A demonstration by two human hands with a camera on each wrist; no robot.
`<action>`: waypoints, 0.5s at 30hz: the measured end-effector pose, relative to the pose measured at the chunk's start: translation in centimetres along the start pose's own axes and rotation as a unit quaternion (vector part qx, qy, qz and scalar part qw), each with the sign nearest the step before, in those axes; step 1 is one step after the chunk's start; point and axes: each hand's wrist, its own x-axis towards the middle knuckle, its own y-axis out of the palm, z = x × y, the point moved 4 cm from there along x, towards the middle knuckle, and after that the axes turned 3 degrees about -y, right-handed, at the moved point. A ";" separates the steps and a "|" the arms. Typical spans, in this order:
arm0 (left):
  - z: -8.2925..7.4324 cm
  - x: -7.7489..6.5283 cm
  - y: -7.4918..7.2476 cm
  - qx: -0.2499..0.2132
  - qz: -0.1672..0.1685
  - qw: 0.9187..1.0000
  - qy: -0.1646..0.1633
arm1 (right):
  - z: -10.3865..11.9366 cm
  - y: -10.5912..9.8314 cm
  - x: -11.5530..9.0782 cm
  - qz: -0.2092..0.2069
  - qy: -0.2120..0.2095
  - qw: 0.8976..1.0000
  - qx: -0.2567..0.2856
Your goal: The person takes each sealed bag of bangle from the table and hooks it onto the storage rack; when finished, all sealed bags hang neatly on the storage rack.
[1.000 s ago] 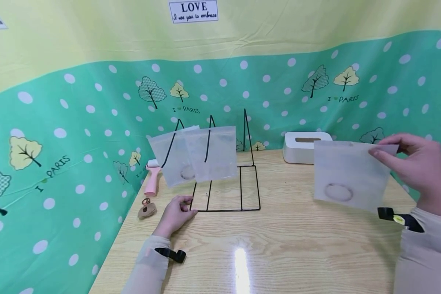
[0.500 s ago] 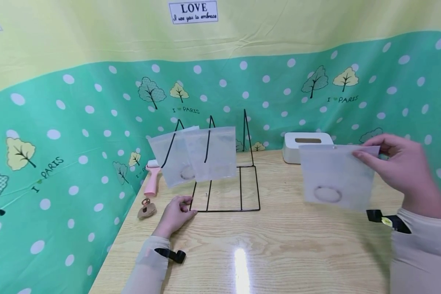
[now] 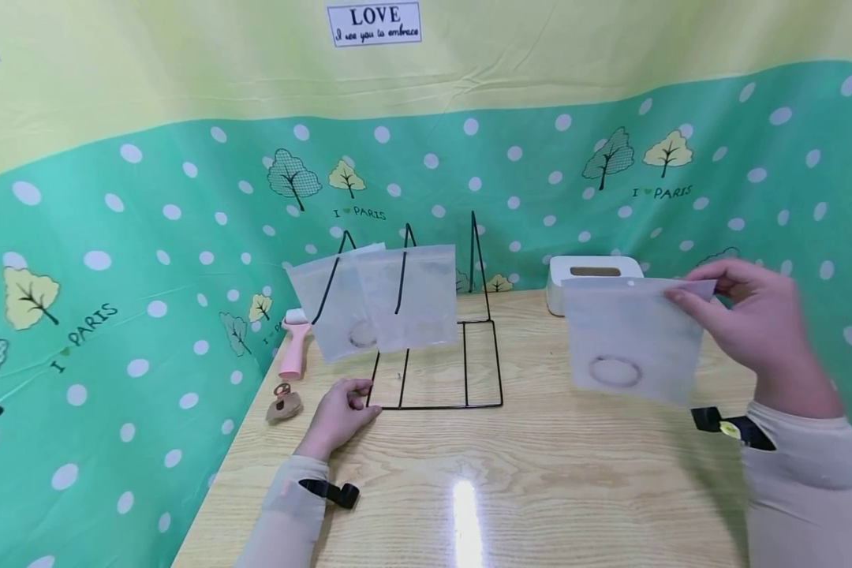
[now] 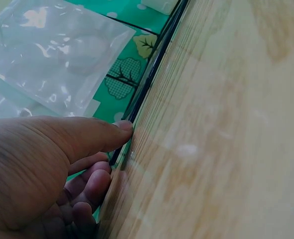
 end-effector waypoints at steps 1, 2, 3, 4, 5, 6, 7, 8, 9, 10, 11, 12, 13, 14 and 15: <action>0.0 0.0 0.0 0.000 0.000 1.000 -0.001 | 0.0 0.2 0.0 0.001 0.003 1.000 0.003; 0.0 0.0 0.0 0.000 0.000 1.000 -0.002 | 0.1 0.4 0.0 0.003 0.006 1.000 0.007; 0.0 0.0 0.0 0.000 0.000 1.000 -0.003 | 0.1 0.6 0.0 0.004 0.006 1.000 0.008; 0.0 0.0 0.0 -0.001 0.000 1.000 -0.002 | 0.2 0.8 0.0 0.005 0.005 1.000 0.010; 0.0 0.1 0.1 -0.001 0.000 1.000 -0.001 | 0.3 1.0 0.0 0.007 0.003 1.000 0.013; 0.1 0.1 0.1 -0.002 0.000 1.000 0.000 | 0.5 1.2 0.0 0.008 0.000 1.000 0.016; 0.1 0.1 0.1 -0.002 0.000 1.000 0.000 | 0.6 1.4 0.0 0.008 -0.004 1.000 0.020; 0.1 0.2 0.1 -0.003 0.001 1.000 0.001 | 0.8 1.5 0.0 0.008 -0.008 1.000 0.024; 0.1 0.2 0.1 -0.003 0.001 1.000 0.002 | 0.8 1.7 0.0 0.008 -0.011 0.999 0.028; 0.1 0.2 0.1 -0.003 0.002 1.000 0.002 | 0.9 1.8 0.0 0.009 -0.013 0.999 0.036; 0.1 0.2 0.1 -0.002 0.002 1.000 0.003 | 1.0 2.0 0.0 0.009 -0.015 0.999 0.042; 0.1 0.2 0.1 -0.002 0.003 1.000 0.003 | 1.1 2.1 0.0 0.009 -0.016 0.999 0.046; 0.1 0.2 0.1 -0.003 0.003 1.000 0.003 | 1.2 2.2 0.0 0.009 -0.017 0.999 0.050; 0.1 0.2 0.1 -0.002 0.003 1.000 0.003 | 1.2 2.3 -0.1 0.008 -0.018 0.998 0.055; 0.1 0.1 0.1 -0.002 0.003 1.000 0.003 | 1.3 2.5 -0.1 0.006 -0.018 0.998 0.057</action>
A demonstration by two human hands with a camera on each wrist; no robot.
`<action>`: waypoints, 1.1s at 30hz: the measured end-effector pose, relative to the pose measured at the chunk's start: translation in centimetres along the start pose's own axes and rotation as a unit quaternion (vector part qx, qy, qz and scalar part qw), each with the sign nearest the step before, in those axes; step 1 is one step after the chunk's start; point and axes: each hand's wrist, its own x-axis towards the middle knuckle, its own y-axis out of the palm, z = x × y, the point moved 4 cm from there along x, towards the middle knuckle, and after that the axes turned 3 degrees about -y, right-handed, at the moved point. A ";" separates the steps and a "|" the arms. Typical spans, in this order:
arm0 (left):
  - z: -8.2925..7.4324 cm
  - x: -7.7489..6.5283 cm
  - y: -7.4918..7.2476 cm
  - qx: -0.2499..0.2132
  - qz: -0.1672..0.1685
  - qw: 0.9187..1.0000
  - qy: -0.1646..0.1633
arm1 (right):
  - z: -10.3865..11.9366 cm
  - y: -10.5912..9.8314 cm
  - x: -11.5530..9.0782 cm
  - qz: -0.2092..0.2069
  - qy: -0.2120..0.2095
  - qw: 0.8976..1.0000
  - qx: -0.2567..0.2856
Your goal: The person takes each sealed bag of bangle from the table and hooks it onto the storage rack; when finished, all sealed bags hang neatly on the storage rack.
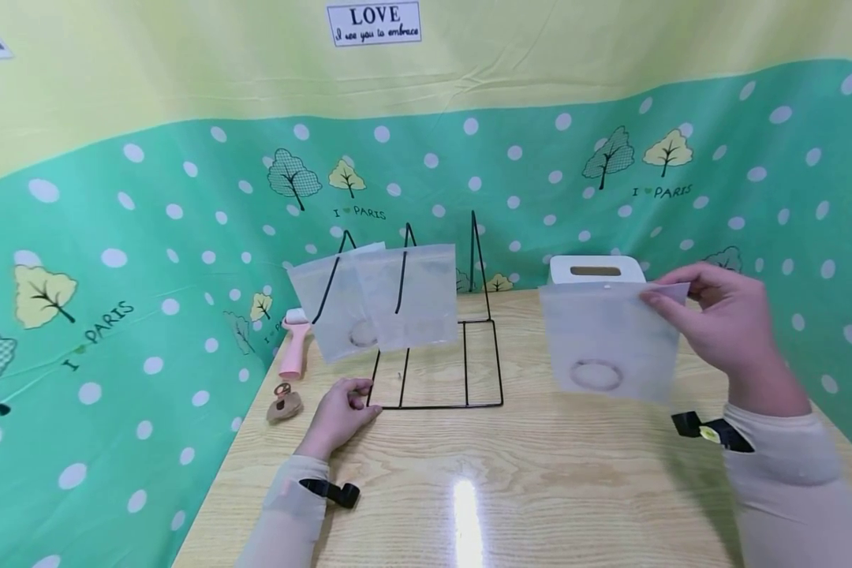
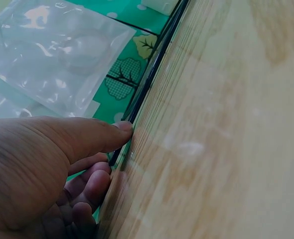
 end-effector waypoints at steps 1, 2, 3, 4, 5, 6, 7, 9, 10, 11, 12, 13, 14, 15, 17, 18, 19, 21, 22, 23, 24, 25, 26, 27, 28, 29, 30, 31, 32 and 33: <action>0.0 0.0 0.0 0.000 0.000 1.000 0.000 | 0.0 0.1 0.0 -0.002 -0.002 1.000 0.004; 0.0 -0.1 0.0 0.001 0.000 1.000 0.000 | 0.1 0.2 0.0 -0.004 -0.005 1.000 0.007; 0.0 -0.1 0.0 0.001 -0.001 1.000 -0.001 | 0.1 0.3 -0.1 -0.007 -0.008 1.000 0.010; 0.0 -0.1 0.0 0.002 -0.002 1.000 -0.001 | 0.1 0.5 -0.1 -0.010 -0.011 1.000 0.016; 0.0 0.0 0.0 0.003 -0.003 1.000 -0.002 | 0.1 0.6 -0.1 -0.013 -0.014 0.999 0.031; 0.0 0.0 0.0 0.003 -0.004 1.000 -0.002 | 0.0 0.7 -0.1 -0.016 -0.019 0.999 0.044; 0.0 0.0 0.0 0.003 -0.004 1.000 -0.003 | 0.0 0.8 -0.1 -0.020 -0.024 0.997 0.065; 0.1 0.1 0.0 0.003 -0.005 1.000 -0.003 | 0.0 1.0 -0.1 -0.026 -0.033 0.994 0.099; 0.1 0.1 0.0 0.002 -0.006 1.000 -0.003 | 0.0 1.1 -0.1 -0.029 -0.037 0.993 0.110; 0.1 0.1 -0.1 0.002 -0.006 1.000 -0.003 | 0.1 1.2 -0.1 -0.032 -0.041 0.991 0.121; 0.1 0.1 -0.1 0.001 -0.006 1.000 -0.003 | 0.1 1.3 -0.1 -0.035 -0.046 0.990 0.127; 0.1 0.1 -0.1 0.001 -0.006 1.000 -0.003 | 0.2 1.3 -0.1 -0.037 -0.047 0.990 0.129; 0.1 0.1 -0.1 0.001 -0.005 1.000 -0.002 | 0.3 1.4 -0.1 -0.039 -0.048 0.990 0.126; 0.1 0.1 0.0 0.002 -0.005 1.000 -0.002 | 0.4 1.4 -0.1 -0.040 -0.048 0.990 0.127; 0.2 0.1 0.0 0.002 -0.005 1.000 -0.001 | 0.5 1.6 0.0 -0.040 -0.050 0.988 0.142; 0.2 0.2 0.0 0.001 -0.004 1.000 0.000 | 0.6 1.8 0.0 -0.040 -0.051 0.986 0.151; 0.2 0.2 0.0 0.001 -0.004 1.000 0.001 | 0.6 1.9 0.0 -0.039 -0.052 0.986 0.154; 0.2 0.1 0.0 -0.001 -0.003 1.000 0.001 | 0.7 2.2 0.1 -0.036 -0.056 0.983 0.171; 0.3 0.1 0.0 -0.001 -0.003 1.000 0.001 | 0.7 2.4 0.1 -0.036 -0.058 0.982 0.174; 0.2 0.1 0.0 -0.002 -0.003 1.000 0.000 | 0.8 2.5 0.2 -0.036 -0.060 0.982 0.173; 0.2 0.1 0.0 -0.003 -0.003 1.000 -0.001 | 0.9 2.7 0.2 -0.035 -0.062 0.983 0.172; 0.2 0.1 0.0 -0.003 -0.003 1.000 -0.001 | 1.0 2.9 0.3 -0.034 -0.064 0.982 0.173; 0.2 0.1 0.0 -0.002 -0.003 1.000 -0.001 | 1.1 3.0 0.3 -0.033 -0.067 0.981 0.177; 0.2 0.1 0.0 -0.002 -0.003 1.000 -0.001 | 1.2 3.2 0.3 -0.032 -0.071 0.981 0.180; 0.2 0.1 0.0 -0.002 -0.002 1.000 -0.001 | 1.4 3.3 0.4 -0.031 -0.074 0.979 0.186; 0.2 0.1 0.0 -0.002 -0.001 1.000 -0.001 | 1.5 3.5 0.4 -0.029 -0.078 0.978 0.189; 0.2 0.1 0.0 0.000 -0.001 1.000 0.000 | 1.6 3.6 0.4 -0.027 -0.081 0.977 0.194; 0.2 0.2 0.0 0.001 -0.001 1.000 0.001 | 1.6 3.8 0.4 -0.024 -0.083 0.976 0.200; 0.2 0.2 0.0 0.000 0.000 1.000 0.001 | 1.7 4.0 0.4 -0.022 -0.084 0.975 0.204; 0.2 0.2 0.0 0.000 0.000 1.000 0.000 | 1.8 4.2 0.3 -0.020 -0.086 0.974 0.207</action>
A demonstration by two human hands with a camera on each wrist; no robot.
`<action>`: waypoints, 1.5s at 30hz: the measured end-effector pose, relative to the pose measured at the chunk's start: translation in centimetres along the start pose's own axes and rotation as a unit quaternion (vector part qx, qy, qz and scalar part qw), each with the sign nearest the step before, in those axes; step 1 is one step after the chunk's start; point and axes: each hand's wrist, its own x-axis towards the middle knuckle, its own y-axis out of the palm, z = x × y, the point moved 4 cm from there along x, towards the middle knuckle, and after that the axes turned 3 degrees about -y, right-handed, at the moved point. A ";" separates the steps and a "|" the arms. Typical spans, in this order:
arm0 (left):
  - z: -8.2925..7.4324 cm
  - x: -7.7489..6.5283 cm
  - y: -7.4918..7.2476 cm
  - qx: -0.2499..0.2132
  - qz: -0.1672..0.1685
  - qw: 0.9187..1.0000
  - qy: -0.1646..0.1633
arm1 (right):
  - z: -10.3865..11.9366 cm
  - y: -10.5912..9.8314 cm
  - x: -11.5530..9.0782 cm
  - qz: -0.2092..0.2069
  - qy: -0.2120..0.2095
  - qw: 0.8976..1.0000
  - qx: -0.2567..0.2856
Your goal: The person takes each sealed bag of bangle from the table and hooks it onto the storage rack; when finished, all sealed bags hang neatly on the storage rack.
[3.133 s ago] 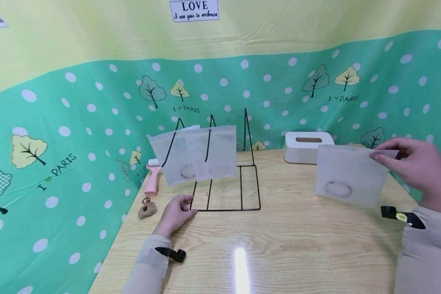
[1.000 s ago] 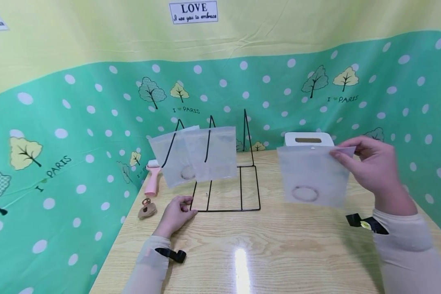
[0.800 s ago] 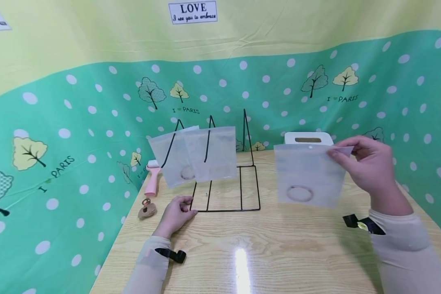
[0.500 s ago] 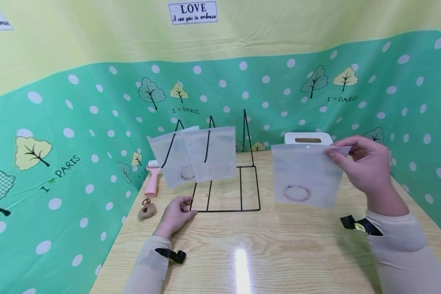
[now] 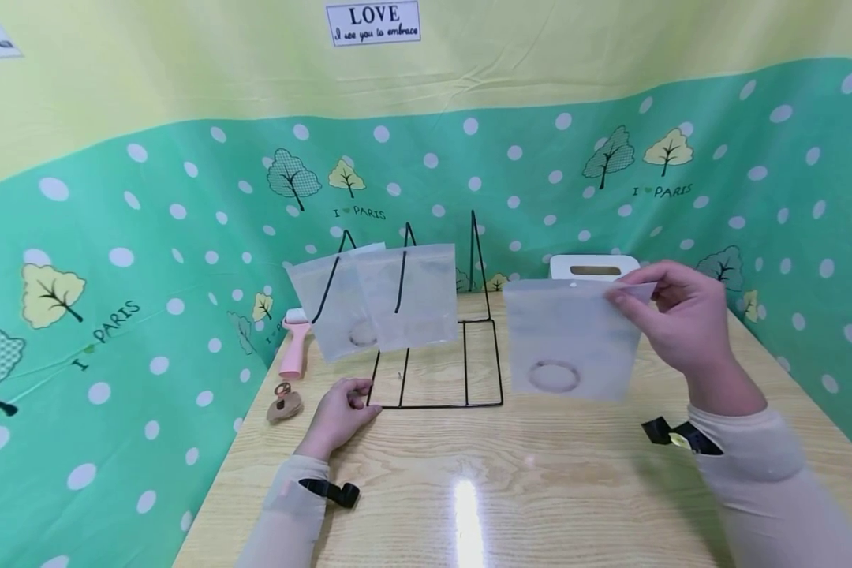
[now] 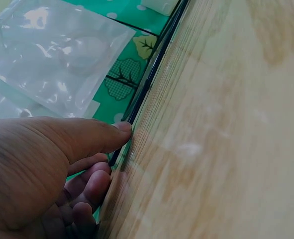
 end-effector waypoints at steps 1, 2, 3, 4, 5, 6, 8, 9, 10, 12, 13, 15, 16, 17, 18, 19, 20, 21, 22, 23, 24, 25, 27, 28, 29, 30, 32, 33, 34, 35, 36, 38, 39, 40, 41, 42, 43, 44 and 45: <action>0.0 0.0 0.0 0.000 0.000 1.000 0.000 | 0.0 0.2 0.0 0.001 0.000 1.000 0.004; 0.0 0.0 0.0 0.000 0.000 1.000 0.000 | -0.1 0.3 0.0 0.002 0.001 1.000 0.005; 0.0 0.0 0.0 0.000 0.000 1.000 -0.001 | -0.1 0.5 0.0 0.003 0.001 1.000 0.009; 0.0 0.0 0.0 0.000 0.000 1.000 -0.001 | -0.1 0.7 0.0 0.003 0.001 1.000 0.013; 0.0 0.0 0.0 0.000 0.000 1.000 -0.001 | -0.2 0.9 0.0 0.003 0.000 1.000 0.017; -0.1 0.0 0.0 0.000 -0.001 1.000 -0.001 | -0.2 1.1 0.0 0.005 -0.001 1.000 0.019; -0.1 -0.1 -0.1 0.000 -0.002 1.000 -0.001 | -0.3 1.5 0.0 0.010 0.000 1.000 0.021; -0.1 -0.1 -0.1 0.000 -0.002 1.000 -0.001 | -0.3 1.7 -0.1 0.012 0.000 1.000 0.022; -0.1 -0.2 -0.1 -0.001 -0.003 1.000 -0.001 | -0.3 2.0 -0.1 0.015 0.000 1.000 0.020; -0.1 -0.2 -0.1 -0.002 -0.003 1.000 -0.002 | -0.1 2.5 -0.1 0.020 0.001 1.000 0.017; -0.1 -0.2 -0.1 -0.003 -0.002 1.000 -0.002 | 0.1 2.8 0.0 0.023 0.000 1.000 0.013; -0.1 -0.2 -0.1 -0.006 -0.002 1.000 -0.001 | 0.2 3.2 -0.1 0.025 0.001 1.000 0.008; -0.2 -0.3 0.0 -0.006 -0.001 1.000 0.000 | 0.2 3.4 -0.1 0.026 0.003 1.000 0.003; -0.2 -0.3 0.0 -0.006 -0.001 1.000 0.000 | 0.2 3.5 -0.2 0.027 0.006 1.000 -0.005; -0.2 -0.3 0.0 -0.006 -0.001 1.000 -0.001 | 0.1 3.6 -0.3 0.028 0.010 0.999 -0.014; -0.2 -0.4 0.0 -0.006 -0.002 1.000 -0.002 | 0.0 3.7 -0.4 0.029 0.014 0.999 -0.021; -0.2 -0.4 0.0 -0.006 -0.002 1.000 -0.003 | -0.2 3.7 -0.6 0.031 0.019 0.999 -0.031; -0.3 -0.4 0.0 -0.006 -0.003 1.000 -0.004 | -0.5 3.7 -0.7 0.032 0.022 0.998 -0.040; -0.3 -0.5 0.0 -0.005 -0.004 1.000 -0.006 | -0.4 3.9 -0.7 0.034 0.023 0.998 -0.050; -0.3 -0.5 0.0 -0.004 -0.004 1.000 -0.006 | -0.5 4.0 -0.8 0.036 0.024 0.997 -0.057; -0.3 -0.5 0.0 -0.004 -0.005 1.000 -0.005 | -0.5 4.2 -0.8 0.038 0.024 0.997 -0.058; -0.4 -0.5 0.0 -0.003 -0.006 1.000 -0.003 | -0.6 4.3 -0.8 0.039 0.024 0.997 -0.058; -0.4 -0.6 0.0 -0.003 -0.007 1.000 0.001 | -0.7 4.7 -0.8 0.040 0.023 0.998 -0.052; -0.4 -0.6 0.0 -0.002 -0.008 1.000 0.003 | -0.8 4.8 -0.9 0.040 0.023 0.998 -0.047; -0.5 -0.6 0.0 -0.002 -0.010 1.000 0.004 | -0.9 5.0 -0.9 0.040 0.023 0.998 -0.040; -0.5 -0.6 0.0 -0.001 -0.011 1.000 0.005 | -1.0 5.2 -0.9 0.040 0.023 0.998 -0.036; -0.6 -0.6 0.1 -0.003 -0.014 1.000 0.008 | -1.3 5.5 -0.9 0.041 0.019 0.999 -0.029; -0.7 -0.6 0.1 -0.003 -0.016 1.000 0.009 | -1.4 5.8 -0.9 0.041 0.017 0.999 -0.026; -0.8 -0.6 0.1 -0.005 -0.017 1.000 0.011 | -1.5 5.9 -0.9 0.043 0.016 0.999 -0.026; -0.9 -0.7 0.1 -0.008 -0.018 1.000 0.012 | -1.5 6.1 -0.9 0.044 0.015 0.999 -0.029; -1.1 -0.7 0.2 -0.009 -0.018 1.000 0.016 | -1.6 6.3 -0.8 0.044 0.015 0.998 -0.032; -1.4 -0.7 0.3 -0.011 -0.018 0.999 0.027 | -1.5 6.7 -0.8 0.046 0.017 0.998 -0.034; -1.6 -0.7 0.4 -0.013 -0.017 0.999 0.033 | -1.6 6.8 -0.7 0.046 0.019 0.998 -0.033; -1.9 -0.8 0.5 -0.013 -0.015 0.999 0.040 | -1.6 7.0 -0.7 0.047 0.023 0.998 -0.034; -2.1 -0.8 0.6 -0.010 -0.013 0.999 0.048 | -1.7 7.2 -0.7 0.047 0.026 0.998 -0.028; -2.4 -0.8 0.8 -0.009 -0.010 0.998 0.056 | -1.7 7.4 -0.7 0.048 0.029 0.998 -0.024; -2.7 -0.9 0.9 -0.010 -0.007 0.998 0.063 | -1.8 7.5 -0.7 0.049 0.031 0.998 -0.018; -2.9 -1.0 1.1 -0.009 -0.005 0.998 0.070 | -1.9 7.6 -0.7 0.051 0.034 0.998 -0.010; -3.2 -1.1 1.3 -0.011 -0.001 0.997 0.073 | -1.9 7.8 -0.7 0.052 0.034 0.998 -0.011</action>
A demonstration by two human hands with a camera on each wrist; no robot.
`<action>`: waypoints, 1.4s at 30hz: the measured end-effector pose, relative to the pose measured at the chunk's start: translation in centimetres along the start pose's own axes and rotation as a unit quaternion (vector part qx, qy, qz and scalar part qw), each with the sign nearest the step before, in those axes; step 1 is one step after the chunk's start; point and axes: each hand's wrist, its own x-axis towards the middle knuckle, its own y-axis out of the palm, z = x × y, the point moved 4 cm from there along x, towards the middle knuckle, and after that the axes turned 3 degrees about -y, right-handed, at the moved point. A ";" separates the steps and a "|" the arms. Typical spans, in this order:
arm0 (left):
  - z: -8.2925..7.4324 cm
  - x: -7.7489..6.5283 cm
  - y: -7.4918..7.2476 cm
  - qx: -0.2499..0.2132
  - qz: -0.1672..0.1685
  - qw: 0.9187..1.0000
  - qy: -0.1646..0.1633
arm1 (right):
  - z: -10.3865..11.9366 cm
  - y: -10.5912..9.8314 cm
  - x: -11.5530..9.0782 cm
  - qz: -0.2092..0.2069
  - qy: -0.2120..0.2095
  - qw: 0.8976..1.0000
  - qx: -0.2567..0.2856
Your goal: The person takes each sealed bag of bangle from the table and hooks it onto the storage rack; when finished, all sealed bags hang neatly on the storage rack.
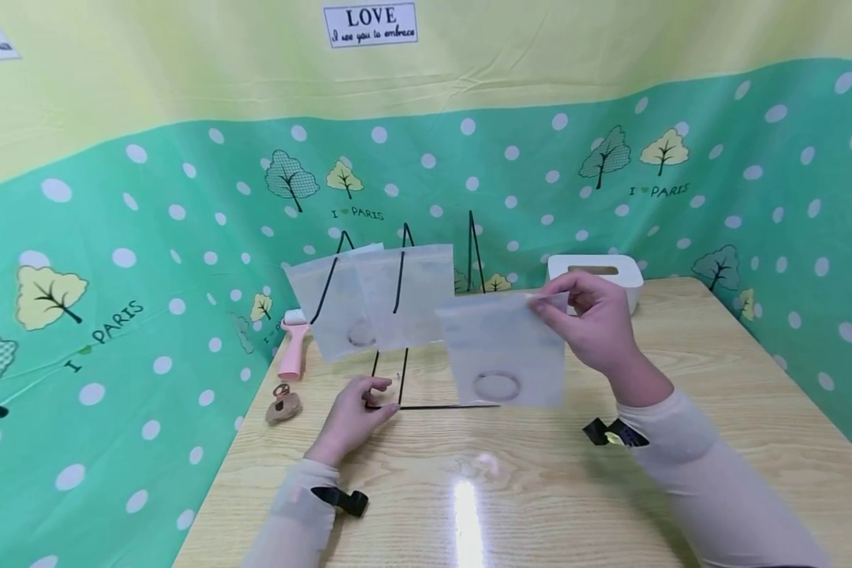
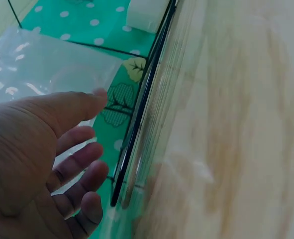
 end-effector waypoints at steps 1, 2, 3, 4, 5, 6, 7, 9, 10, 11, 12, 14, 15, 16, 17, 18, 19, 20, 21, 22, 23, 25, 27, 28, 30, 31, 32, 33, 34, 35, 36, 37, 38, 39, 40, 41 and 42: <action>-0.3 -0.1 0.2 -0.002 0.004 1.000 0.004 | 0.0 0.2 0.0 0.002 0.001 1.000 0.000; -0.6 -0.1 0.4 -0.004 0.008 1.000 0.009 | -0.1 0.4 0.0 0.003 0.001 1.000 0.000; -1.0 -0.2 0.6 -0.007 0.012 1.000 0.012 | -0.1 0.5 0.0 0.004 0.002 1.000 -0.003; -1.3 -0.2 0.7 -0.010 0.015 1.000 0.016 | -0.2 0.7 0.0 0.005 0.002 1.000 -0.004; -1.7 -0.3 0.9 -0.014 0.019 1.000 0.020 | -0.1 0.8 0.1 0.005 0.002 1.000 -0.009; -2.0 -0.3 1.1 -0.019 0.023 0.999 0.024 | -0.1 1.0 0.1 0.004 0.003 1.000 -0.013; -2.4 -0.3 1.2 -0.024 0.028 0.999 0.027 | -0.1 1.1 0.1 0.004 0.004 1.000 -0.013; -3.0 -0.3 1.6 -0.037 0.039 0.998 0.037 | -0.1 1.4 0.2 0.003 0.007 1.000 -0.012; -3.3 -0.3 1.8 -0.045 0.047 0.997 0.041 | 0.0 1.5 0.2 0.002 0.009 1.000 -0.012; -3.5 -0.2 2.0 -0.054 0.055 0.996 0.044 | 0.1 1.7 0.3 0.002 0.010 1.000 -0.013; -3.8 -0.2 2.2 -0.062 0.062 0.995 0.050 | 0.2 1.9 0.3 0.002 0.010 1.000 -0.013; -4.4 -0.1 2.6 -0.078 0.077 0.992 0.059 | 0.4 2.2 0.5 0.003 0.011 1.000 -0.014; -4.7 -0.1 2.8 -0.085 0.083 0.991 0.061 | 0.6 2.4 0.5 0.004 0.011 1.000 -0.013; -5.0 -0.1 3.0 -0.091 0.087 0.990 0.066 | 0.6 2.5 0.6 0.003 0.010 1.000 -0.012; -5.3 0.0 3.1 -0.096 0.090 0.989 0.069 | 0.6 2.7 0.6 0.003 0.009 1.000 -0.010; -5.5 0.0 3.2 -0.098 0.092 0.988 0.071 | 0.6 2.8 0.6 0.003 0.009 1.000 -0.006; -5.8 0.1 3.3 -0.100 0.091 0.988 0.071 | 0.4 2.9 0.6 0.002 0.009 1.000 -0.003; -6.0 0.1 3.4 -0.099 0.088 0.989 0.072 | 0.3 3.0 0.6 0.002 0.008 1.000 0.000; -6.2 0.2 3.4 -0.099 0.085 0.989 0.072 | 0.1 3.0 0.6 0.001 0.007 1.000 0.002; -6.4 0.2 3.5 -0.097 0.080 0.989 0.075 | -0.1 3.1 0.6 0.001 0.006 1.000 0.003; -6.6 0.3 3.5 -0.097 0.076 0.990 0.073 | -0.4 3.1 0.6 0.000 0.004 1.000 0.004; -6.8 0.4 3.6 -0.097 0.064 0.990 0.075 | -0.7 3.2 0.6 0.000 0.001 1.000 0.004; -7.0 0.6 3.6 -0.099 0.052 0.991 0.077 | -0.9 3.3 0.6 0.001 -0.001 1.000 0.002; -7.0 0.6 3.6 -0.100 0.046 0.991 0.078 | -0.9 3.3 0.6 0.000 -0.001 1.000 0.001; -7.1 0.7 3.6 -0.103 0.037 0.991 0.078 | -1.0 3.3 0.7 0.000 0.002 1.000 -0.004; -7.1 0.7 3.6 -0.103 0.035 0.991 0.078 | -0.9 3.4 0.8 0.000 0.004 1.000 -0.007; -7.1 0.8 3.6 -0.103 0.033 0.991 0.078 | -0.6 3.5 0.9 0.000 0.006 1.000 -0.009; -7.1 0.8 3.5 -0.102 0.032 0.991 0.077 | -0.3 3.6 1.0 0.001 0.009 1.000 -0.009; -7.1 0.8 3.5 -0.101 0.032 0.992 0.074 | 0.0 3.7 1.2 0.002 0.010 1.000 -0.010; -7.1 0.9 3.5 -0.099 0.032 0.992 0.072 | 0.3 3.8 1.3 0.003 0.012 1.000 -0.010; -7.1 0.9 3.5 -0.098 0.033 0.992 0.071 | 0.6 3.9 1.4 0.004 0.014 1.000 -0.010; -7.2 1.0 3.5 -0.096 0.033 0.992 0.069 | 0.8 3.9 1.5 0.004 0.018 1.000 -0.009; -7.2 1.0 3.4 -0.094 0.032 0.993 0.067 | 1.0 4.0 1.5 0.004 0.020 1.000 -0.007; -7.2 1.1 3.4 -0.092 0.032 0.993 0.067 | 0.8 4.0 1.5 0.004 0.022 1.000 -0.005; -7.2 1.1 3.4 -0.091 0.032 0.993 0.066 | 0.7 4.0 1.6 0.003 0.023 1.000 -0.005; -7.2 1.2 3.4 -0.089 0.031 0.993 0.066 | 0.5 4.0 1.6 0.002 0.025 1.000 -0.005; -7.2 1.4 3.4 -0.089 0.031 0.993 0.065 | 0.3 4.0 1.7 0.002 0.028 1.000 -0.006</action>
